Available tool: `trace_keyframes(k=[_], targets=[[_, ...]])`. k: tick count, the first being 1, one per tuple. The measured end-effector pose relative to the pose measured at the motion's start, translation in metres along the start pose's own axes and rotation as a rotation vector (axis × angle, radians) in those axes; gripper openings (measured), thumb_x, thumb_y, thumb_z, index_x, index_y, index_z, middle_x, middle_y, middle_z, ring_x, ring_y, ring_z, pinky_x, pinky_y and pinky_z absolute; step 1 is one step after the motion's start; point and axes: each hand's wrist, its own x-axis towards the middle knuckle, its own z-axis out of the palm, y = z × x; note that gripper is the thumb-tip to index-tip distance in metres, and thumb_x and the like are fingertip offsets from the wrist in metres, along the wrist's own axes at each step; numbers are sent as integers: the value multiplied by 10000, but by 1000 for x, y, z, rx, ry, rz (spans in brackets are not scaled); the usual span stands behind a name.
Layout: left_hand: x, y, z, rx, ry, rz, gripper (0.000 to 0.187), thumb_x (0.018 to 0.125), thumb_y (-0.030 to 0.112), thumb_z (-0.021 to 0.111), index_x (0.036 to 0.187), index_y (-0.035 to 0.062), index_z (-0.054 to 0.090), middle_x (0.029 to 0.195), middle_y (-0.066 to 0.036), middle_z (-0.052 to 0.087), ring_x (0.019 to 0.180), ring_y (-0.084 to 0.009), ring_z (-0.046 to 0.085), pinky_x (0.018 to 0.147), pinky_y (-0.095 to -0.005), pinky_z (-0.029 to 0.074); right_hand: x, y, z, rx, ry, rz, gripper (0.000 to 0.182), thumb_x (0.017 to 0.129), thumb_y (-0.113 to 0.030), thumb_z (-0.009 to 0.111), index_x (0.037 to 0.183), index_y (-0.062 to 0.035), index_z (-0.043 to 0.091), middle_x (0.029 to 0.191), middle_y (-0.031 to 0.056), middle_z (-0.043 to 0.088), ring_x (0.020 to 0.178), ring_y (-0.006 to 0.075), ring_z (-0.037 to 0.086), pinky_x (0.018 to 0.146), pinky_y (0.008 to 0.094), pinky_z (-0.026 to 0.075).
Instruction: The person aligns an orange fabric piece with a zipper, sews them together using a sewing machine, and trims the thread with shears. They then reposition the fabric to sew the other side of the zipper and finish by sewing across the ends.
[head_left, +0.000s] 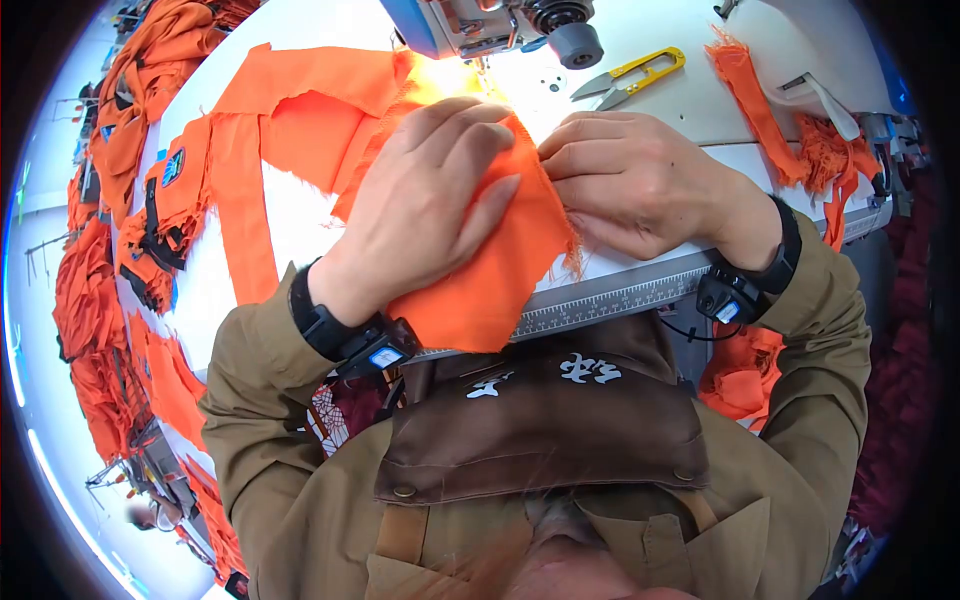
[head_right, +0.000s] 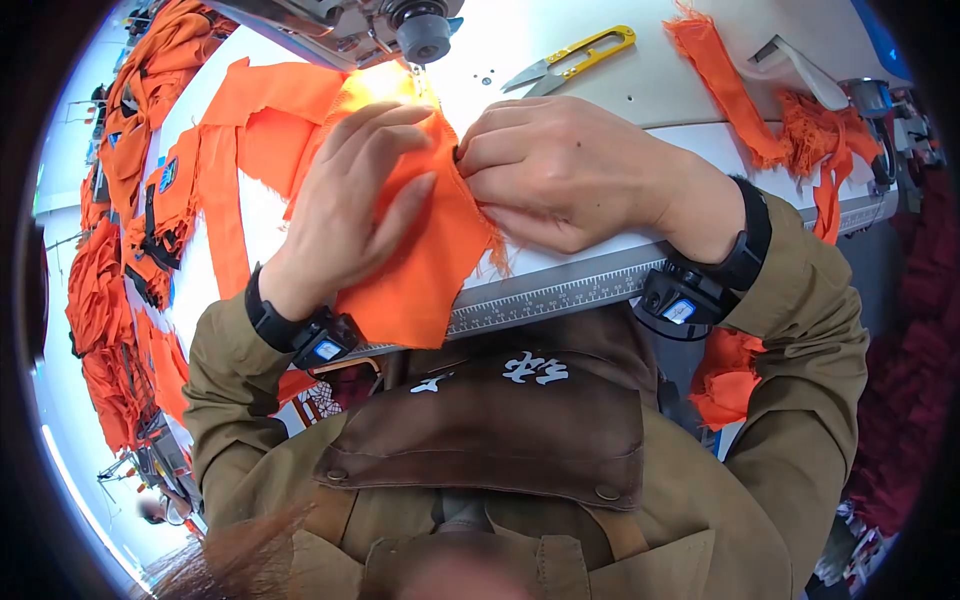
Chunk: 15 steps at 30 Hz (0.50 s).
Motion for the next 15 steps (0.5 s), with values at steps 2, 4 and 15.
trace_keyframes(k=[2, 4, 15], targets=[[-4, -3, 4, 21, -57, -7, 376, 932, 164, 712, 1251, -8, 608, 1329, -172, 643, 1247, -372, 589, 1063, -466, 481, 1, -1, -2, 16, -14, -11, 191, 793, -70, 715, 958, 26, 702, 985, 151, 672, 964, 358, 696, 800, 436, 589], [-9, -6, 8, 23, -92, -23, 432, 938, 174, 705, 1312, -14, 599, 1361, -177, 630, 1269, -375, 582, 1079, -473, 471, 2, -1, -1, 19, -9, -7, 175, 804, -69, 710, 953, 22, 698, 968, 146, 667, 964, 358, 695, 797, 435, 587], [-13, -16, -2, 36, -219, 30, 541, 941, 132, 687, 1463, 65, 564, 1482, -134, 575, 1378, -363, 524, 1139, -522, 414, 7, -6, -1, -15, -4, 38, 207, 793, -83, 743, 979, -1, 705, 978, 101, 662, 974, 300, 690, 813, 405, 584]])
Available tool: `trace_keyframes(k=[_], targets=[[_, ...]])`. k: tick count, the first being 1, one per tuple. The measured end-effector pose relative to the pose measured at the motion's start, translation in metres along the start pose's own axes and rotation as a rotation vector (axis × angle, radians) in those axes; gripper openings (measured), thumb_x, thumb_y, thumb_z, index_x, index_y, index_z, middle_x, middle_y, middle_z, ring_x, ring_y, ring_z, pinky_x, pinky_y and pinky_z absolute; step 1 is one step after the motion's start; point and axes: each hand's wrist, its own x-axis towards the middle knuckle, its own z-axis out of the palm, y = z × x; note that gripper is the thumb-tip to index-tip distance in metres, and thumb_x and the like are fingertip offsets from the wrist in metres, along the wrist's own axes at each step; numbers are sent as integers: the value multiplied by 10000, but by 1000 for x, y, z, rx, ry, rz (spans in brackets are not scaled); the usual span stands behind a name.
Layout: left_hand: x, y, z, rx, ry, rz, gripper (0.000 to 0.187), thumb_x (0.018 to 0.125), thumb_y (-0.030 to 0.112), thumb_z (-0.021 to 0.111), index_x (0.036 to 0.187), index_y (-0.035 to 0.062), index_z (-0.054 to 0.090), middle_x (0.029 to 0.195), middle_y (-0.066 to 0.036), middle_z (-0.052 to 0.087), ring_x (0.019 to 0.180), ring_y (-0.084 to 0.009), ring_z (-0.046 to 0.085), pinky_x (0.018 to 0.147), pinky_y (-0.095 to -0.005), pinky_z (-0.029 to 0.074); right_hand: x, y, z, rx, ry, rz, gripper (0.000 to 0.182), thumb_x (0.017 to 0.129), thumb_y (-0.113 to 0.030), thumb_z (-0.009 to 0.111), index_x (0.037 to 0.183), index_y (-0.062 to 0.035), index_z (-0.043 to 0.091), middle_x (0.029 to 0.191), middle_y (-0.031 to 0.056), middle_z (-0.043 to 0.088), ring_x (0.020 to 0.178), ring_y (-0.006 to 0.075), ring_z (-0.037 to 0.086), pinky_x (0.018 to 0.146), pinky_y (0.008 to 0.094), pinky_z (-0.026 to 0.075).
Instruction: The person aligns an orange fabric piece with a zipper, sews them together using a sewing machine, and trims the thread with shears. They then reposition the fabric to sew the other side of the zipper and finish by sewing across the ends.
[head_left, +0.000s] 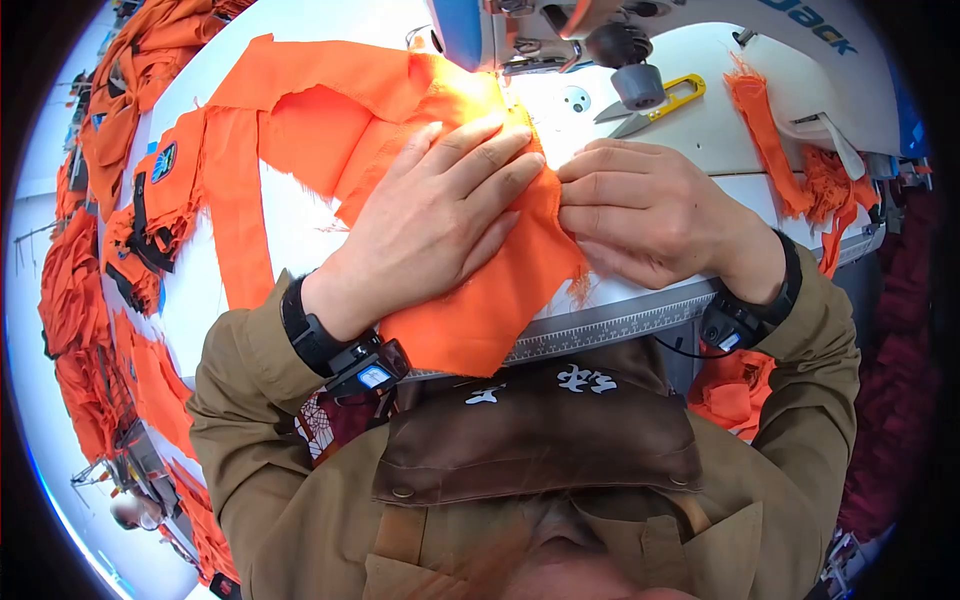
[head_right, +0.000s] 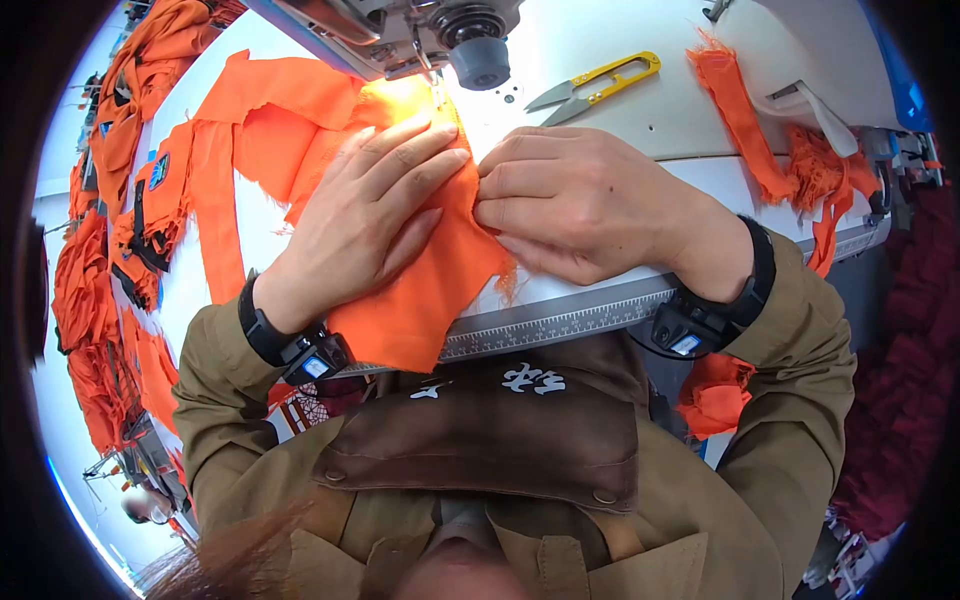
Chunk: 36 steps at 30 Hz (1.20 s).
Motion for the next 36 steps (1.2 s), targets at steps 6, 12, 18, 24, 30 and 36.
trace_keyframes(k=[6, 12, 18, 24, 30, 36], targets=[[3, -18, -4, 20, -33, 9, 554, 939, 175, 692, 1474, 117, 564, 1470, -104, 578, 1338, -351, 543, 1151, -561, 390, 2, 2, 1, -42, -15, 37, 259, 791, -81, 749, 1029, -2, 687, 1047, 112, 649, 1015, 301, 678, 849, 404, 578], [0, -5, -11, 6, -18, 26, 560, 869, 305, 807, 1342, 92, 595, 1468, -127, 575, 1313, -366, 564, 1137, -539, 433, 1, 0, 4, -75, -3, 56, 263, 787, -78, 756, 1027, 4, 684, 1058, 109, 637, 1023, 300, 674, 860, 404, 576], [-4, 6, -3, -104, 95, 20, 280, 910, 180, 780, 1115, 34, 657, 1322, -154, 662, 1197, -353, 641, 996, -438, 542, 2, -3, 6, -124, 22, 11, 249, 799, -63, 767, 1020, 24, 694, 1116, 118, 652, 1068, 313, 681, 887, 413, 589], [-9, 7, -27, -599, 231, -372, 153, 1056, 115, 635, 1074, -37, 645, 973, -96, 700, 905, -158, 650, 845, -294, 525, -5, 1, 7, -93, 7, -17, 310, 779, -35, 781, 1070, 38, 700, 1206, 153, 680, 1136, 356, 693, 918, 446, 600], [-1, 1, -29, -611, 196, -363, 159, 1046, 92, 613, 1030, -55, 672, 836, -69, 682, 773, -121, 627, 741, -289, 516, -7, 1, 8, -74, 20, -27, 275, 800, -43, 764, 1056, 39, 702, 1150, 166, 693, 1073, 356, 703, 886, 435, 601], [9, 10, 0, -97, 150, -91, 354, 940, 76, 686, 1287, 22, 640, 1268, -154, 653, 1186, -373, 606, 1016, -453, 514, -4, 2, 8, -71, 38, -43, 217, 833, -78, 751, 1018, 26, 709, 1083, 146, 706, 1004, 329, 703, 866, 417, 592]])
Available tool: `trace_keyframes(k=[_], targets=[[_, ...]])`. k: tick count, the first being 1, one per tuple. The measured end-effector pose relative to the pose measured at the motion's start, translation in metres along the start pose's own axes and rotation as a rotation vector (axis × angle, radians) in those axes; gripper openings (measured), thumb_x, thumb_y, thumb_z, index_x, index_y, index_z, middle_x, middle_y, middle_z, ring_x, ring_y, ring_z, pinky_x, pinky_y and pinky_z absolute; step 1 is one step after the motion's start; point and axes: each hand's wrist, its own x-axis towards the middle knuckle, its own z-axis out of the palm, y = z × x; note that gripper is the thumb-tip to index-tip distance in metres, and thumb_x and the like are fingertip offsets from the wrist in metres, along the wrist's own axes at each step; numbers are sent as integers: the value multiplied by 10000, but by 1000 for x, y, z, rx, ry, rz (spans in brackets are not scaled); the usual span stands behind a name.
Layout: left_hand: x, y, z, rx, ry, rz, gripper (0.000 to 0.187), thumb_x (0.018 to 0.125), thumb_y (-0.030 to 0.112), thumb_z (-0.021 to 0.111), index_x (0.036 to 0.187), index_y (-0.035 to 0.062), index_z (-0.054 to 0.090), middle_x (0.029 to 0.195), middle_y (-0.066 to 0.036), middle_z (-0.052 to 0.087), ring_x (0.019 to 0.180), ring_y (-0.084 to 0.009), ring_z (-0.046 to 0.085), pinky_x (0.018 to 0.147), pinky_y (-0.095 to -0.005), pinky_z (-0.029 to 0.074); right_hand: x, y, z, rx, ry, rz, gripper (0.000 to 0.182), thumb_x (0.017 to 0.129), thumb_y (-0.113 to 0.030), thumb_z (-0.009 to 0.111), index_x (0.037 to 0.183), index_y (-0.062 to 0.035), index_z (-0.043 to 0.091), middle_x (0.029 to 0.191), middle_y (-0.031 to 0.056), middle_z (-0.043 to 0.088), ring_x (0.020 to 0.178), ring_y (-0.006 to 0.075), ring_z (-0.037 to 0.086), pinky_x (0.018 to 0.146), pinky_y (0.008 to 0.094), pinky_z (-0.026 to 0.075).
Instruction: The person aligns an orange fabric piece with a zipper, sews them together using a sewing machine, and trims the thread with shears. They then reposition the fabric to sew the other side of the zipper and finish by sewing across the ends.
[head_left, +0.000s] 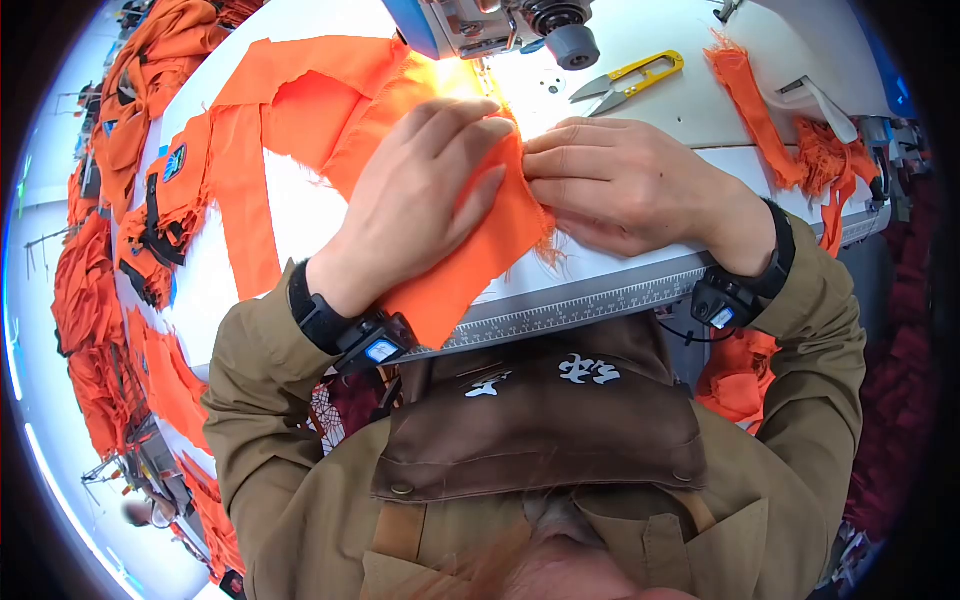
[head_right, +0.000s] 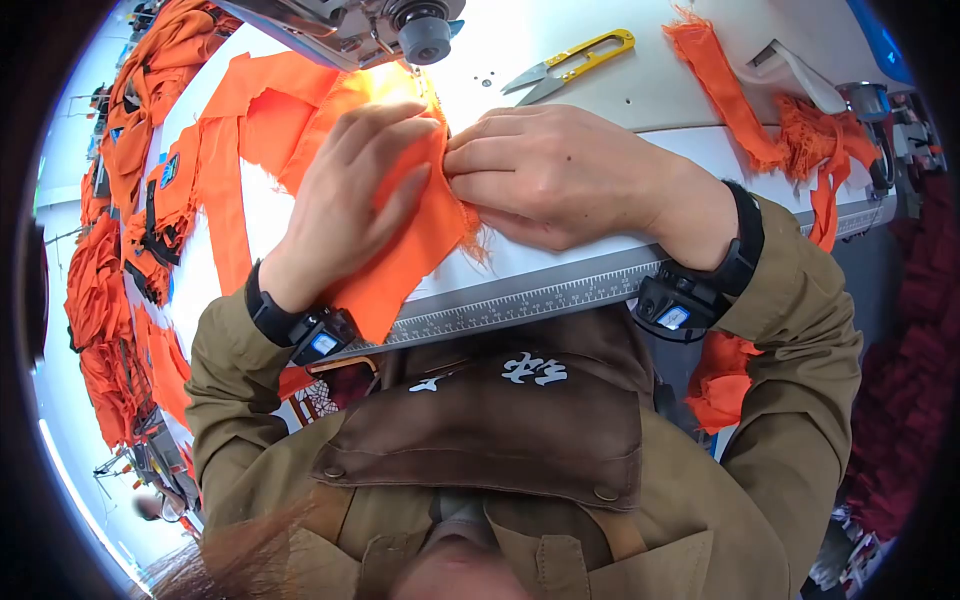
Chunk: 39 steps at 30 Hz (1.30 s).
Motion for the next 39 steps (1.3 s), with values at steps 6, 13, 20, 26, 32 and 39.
trace_keyframes(k=[6, 13, 20, 26, 32, 39], targets=[[-7, -7, 3, 108, -53, 71, 491, 888, 74, 727, 1360, 21, 604, 1369, -154, 593, 1242, -369, 579, 1067, -454, 503, 3, -3, -2, 1, -8, 11, 236, 833, -84, 757, 1038, 22, 713, 1095, 147, 714, 1035, 332, 705, 890, 420, 592], [-4, -11, -2, 126, -80, 89, 500, 863, 86, 732, 1347, 42, 616, 1358, -132, 584, 1246, -349, 574, 1075, -465, 495, 5, -5, -2, 15, -27, 42, 267, 824, -78, 768, 1065, 25, 717, 1113, 141, 709, 1070, 328, 706, 911, 416, 595], [-1, -18, -6, 171, -84, 95, 495, 853, 87, 739, 1337, 80, 639, 1330, -119, 588, 1228, -349, 578, 1040, -461, 512, 8, -6, -4, 8, -72, 82, 311, 826, -90, 762, 1108, 28, 704, 1172, 150, 686, 1131, 332, 681, 946, 419, 583], [1, -21, -6, 178, -66, 96, 489, 858, 82, 736, 1339, 71, 652, 1325, -129, 588, 1221, -352, 578, 1035, -455, 516, 7, -4, -5, 5, -105, 106, 407, 795, -124, 806, 1160, 24, 702, 1248, 183, 687, 1169, 381, 677, 963, 468, 593], [4, -18, 0, 192, -16, 75, 416, 887, 132, 710, 1283, 15, 656, 1256, -126, 598, 1188, -323, 585, 1061, -439, 494, 8, -4, -6, -33, -108, 106, 430, 811, -153, 809, 1184, 27, 696, 1266, 185, 684, 1201, 387, 662, 997, 479, 577], [2, -12, 6, 172, -32, 15, 483, 880, 95, 710, 1354, 27, 639, 1320, -136, 576, 1218, -352, 575, 1045, -452, 499, 6, -4, -5, -60, -98, 102, 416, 827, -171, 812, 1174, 26, 695, 1251, 170, 694, 1203, 367, 668, 1022, 474, 569]])
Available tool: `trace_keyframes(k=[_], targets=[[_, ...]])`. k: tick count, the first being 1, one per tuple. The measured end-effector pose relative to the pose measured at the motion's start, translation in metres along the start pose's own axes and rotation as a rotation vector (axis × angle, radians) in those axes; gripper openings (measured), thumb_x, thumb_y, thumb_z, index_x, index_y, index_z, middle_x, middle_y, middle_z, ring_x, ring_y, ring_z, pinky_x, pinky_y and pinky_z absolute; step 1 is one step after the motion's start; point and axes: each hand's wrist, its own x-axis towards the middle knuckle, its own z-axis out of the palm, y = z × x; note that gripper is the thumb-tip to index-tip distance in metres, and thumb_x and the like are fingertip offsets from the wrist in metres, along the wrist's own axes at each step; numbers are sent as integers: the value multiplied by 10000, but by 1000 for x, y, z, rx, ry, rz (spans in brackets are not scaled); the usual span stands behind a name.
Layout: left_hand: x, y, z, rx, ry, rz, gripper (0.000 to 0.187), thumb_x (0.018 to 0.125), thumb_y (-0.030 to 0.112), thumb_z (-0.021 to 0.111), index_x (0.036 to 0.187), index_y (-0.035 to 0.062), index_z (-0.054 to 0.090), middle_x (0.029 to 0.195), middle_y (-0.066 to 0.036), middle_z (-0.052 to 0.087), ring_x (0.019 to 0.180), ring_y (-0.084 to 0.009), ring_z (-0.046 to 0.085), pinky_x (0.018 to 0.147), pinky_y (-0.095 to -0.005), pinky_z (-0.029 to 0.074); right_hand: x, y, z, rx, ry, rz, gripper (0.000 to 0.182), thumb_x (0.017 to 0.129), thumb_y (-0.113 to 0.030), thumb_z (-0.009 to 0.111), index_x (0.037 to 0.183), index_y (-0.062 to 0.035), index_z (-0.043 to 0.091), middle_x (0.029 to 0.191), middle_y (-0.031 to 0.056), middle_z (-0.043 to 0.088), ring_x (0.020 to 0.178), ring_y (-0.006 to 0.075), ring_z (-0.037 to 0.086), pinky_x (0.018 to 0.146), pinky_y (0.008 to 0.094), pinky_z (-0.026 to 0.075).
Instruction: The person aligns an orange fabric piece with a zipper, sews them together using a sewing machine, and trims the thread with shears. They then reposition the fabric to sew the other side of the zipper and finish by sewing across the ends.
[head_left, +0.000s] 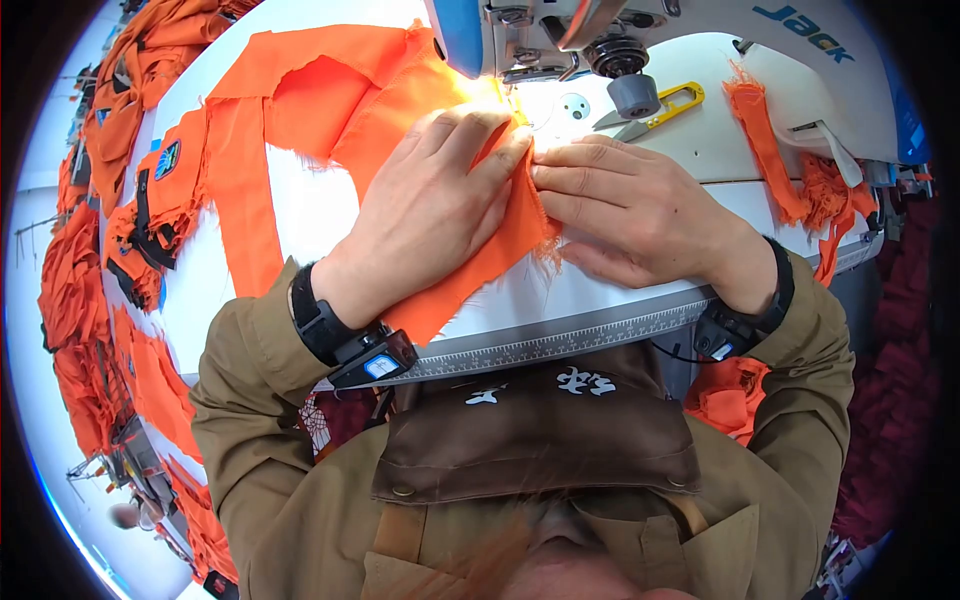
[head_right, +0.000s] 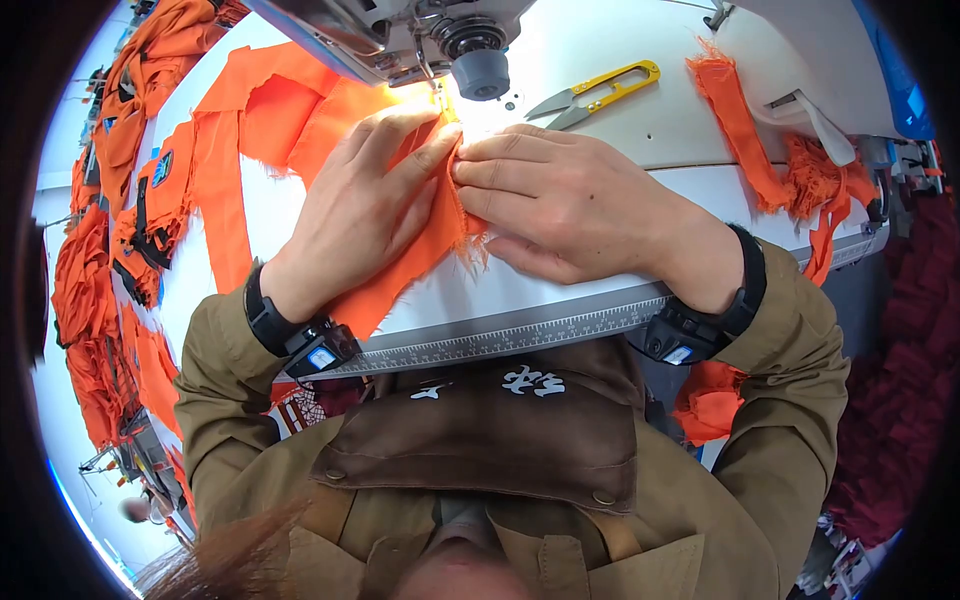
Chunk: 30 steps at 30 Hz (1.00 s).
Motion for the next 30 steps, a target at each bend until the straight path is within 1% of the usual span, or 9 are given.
trace_keyframes(k=[2, 5, 8, 11, 17, 20, 26, 29, 30], targets=[[2, 1, -1, 47, 25, 16, 426, 887, 130, 704, 1294, 12, 659, 1254, -118, 592, 1192, -320, 583, 1050, -441, 487, 0, 0, 1, -17, 5, 14, 420, 827, -176, 814, 1176, 24, 695, 1245, 163, 698, 1205, 358, 669, 1026, 472, 567], [3, 1, -3, 47, -19, -7, 509, 886, 95, 706, 1386, 32, 631, 1363, -148, 563, 1203, -370, 573, 1023, -460, 503, 1, -1, 0, -32, 11, 31, 431, 827, -182, 816, 1184, 26, 693, 1240, 161, 699, 1201, 349, 671, 1025, 466, 567], [3, -2, 0, 29, -11, -33, 492, 902, 105, 703, 1383, 30, 635, 1366, -149, 562, 1193, -369, 571, 1014, -463, 506, 1, -2, -1, -31, 13, 62, 455, 826, -183, 816, 1206, 31, 685, 1236, 164, 699, 1193, 347, 674, 1020, 459, 570], [3, -2, 2, -24, 2, -36, 474, 930, 123, 694, 1391, 26, 634, 1370, -155, 558, 1215, -374, 564, 1018, -465, 506, 3, -3, 2, -38, 50, 88, 370, 830, -178, 796, 1130, 16, 701, 1193, 124, 693, 1194, 309, 654, 1035, 423, 550], [3, -5, 1, -55, -28, -35, 465, 962, 152, 675, 1410, 37, 631, 1390, -178, 545, 1251, -393, 555, 1049, -469, 496, 3, -4, 2, -59, 55, 101, 379, 845, -197, 800, 1140, 20, 700, 1185, 120, 696, 1193, 299, 656, 1028, 419, 552], [4, -11, 2, -25, -14, -17, 462, 963, 159, 676, 1407, 41, 634, 1403, -191, 539, 1268, -399, 550, 1065, -475, 487, 2, -3, 2, -52, 29, 105, 485, 825, -187, 819, 1233, 32, 677, 1235, 160, 696, 1172, 343, 673, 1005, 449, 572], [1, -9, -4, -16, -28, -10, 486, 956, 191, 697, 1413, 42, 626, 1449, -192, 531, 1290, -402, 547, 1079, -479, 480, 3, -4, 1, -95, 18, 135, 473, 853, -223, 814, 1232, 25, 680, 1246, 151, 695, 1205, 325, 654, 1032, 442, 550], [-5, -1, -13, -80, -85, -31, 528, 941, 219, 721, 1426, 40, 613, 1459, -195, 529, 1291, -403, 548, 1081, -474, 480, 2, -4, 3, -123, 54, 108, 443, 873, -250, 800, 1202, 21, 679, 1191, 122, 689, 1178, 293, 644, 1032, 422, 532], [-6, 0, -12, -85, -80, -30, 543, 936, 225, 727, 1433, 40, 607, 1455, -196, 531, 1290, -404, 548, 1081, -474, 480, 1, -4, 3, -124, 59, 103, 425, 870, -237, 802, 1185, 21, 683, 1183, 121, 691, 1170, 292, 647, 1026, 420, 536]])
